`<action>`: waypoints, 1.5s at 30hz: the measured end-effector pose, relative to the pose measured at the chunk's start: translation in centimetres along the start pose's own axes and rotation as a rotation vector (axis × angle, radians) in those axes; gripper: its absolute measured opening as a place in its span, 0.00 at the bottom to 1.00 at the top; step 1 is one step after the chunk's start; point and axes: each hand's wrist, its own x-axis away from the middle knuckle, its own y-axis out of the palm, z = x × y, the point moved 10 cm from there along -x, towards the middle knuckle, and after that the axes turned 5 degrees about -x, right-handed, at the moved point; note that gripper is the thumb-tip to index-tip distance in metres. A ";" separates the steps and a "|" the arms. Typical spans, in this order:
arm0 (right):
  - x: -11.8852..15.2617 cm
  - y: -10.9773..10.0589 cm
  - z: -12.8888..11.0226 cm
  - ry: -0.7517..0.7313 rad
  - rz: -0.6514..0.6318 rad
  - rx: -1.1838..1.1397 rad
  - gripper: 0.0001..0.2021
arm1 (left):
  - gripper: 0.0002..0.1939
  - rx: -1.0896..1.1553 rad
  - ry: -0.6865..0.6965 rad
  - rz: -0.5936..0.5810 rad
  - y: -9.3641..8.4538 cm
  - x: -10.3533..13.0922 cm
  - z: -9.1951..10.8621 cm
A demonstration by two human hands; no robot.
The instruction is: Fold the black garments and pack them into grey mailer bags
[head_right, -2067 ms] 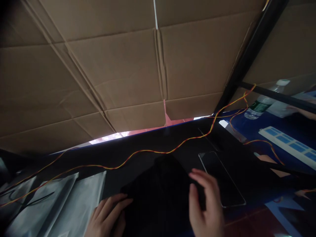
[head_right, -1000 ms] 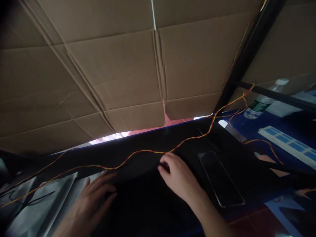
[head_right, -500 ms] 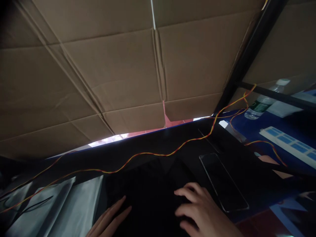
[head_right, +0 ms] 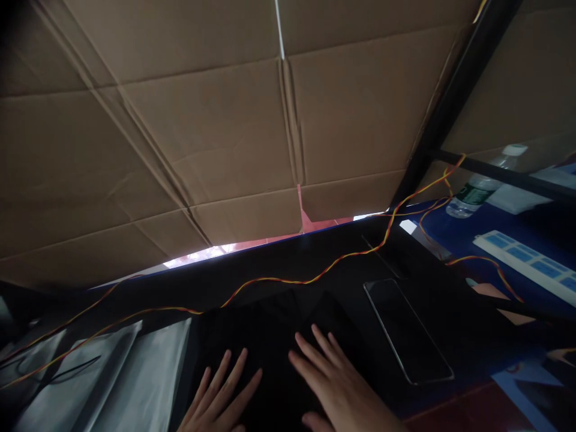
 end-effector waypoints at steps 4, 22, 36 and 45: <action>0.2 1.1 3.1 0.139 -0.112 -0.081 0.60 | 0.52 0.093 -0.020 -0.081 -0.9 -1.5 -1.3; -1.9 3.1 -0.4 -0.130 0.135 0.261 0.50 | 0.52 -0.089 -0.139 0.230 0.2 -2.3 -0.1; -10.2 -2.7 0.0 -0.042 0.166 0.181 0.28 | 0.30 0.065 -0.373 0.124 -3.7 -6.0 -8.4; -14.6 -4.5 3.6 -0.047 0.230 0.163 0.08 | 0.16 0.001 -0.437 0.104 -4.1 -7.4 -13.3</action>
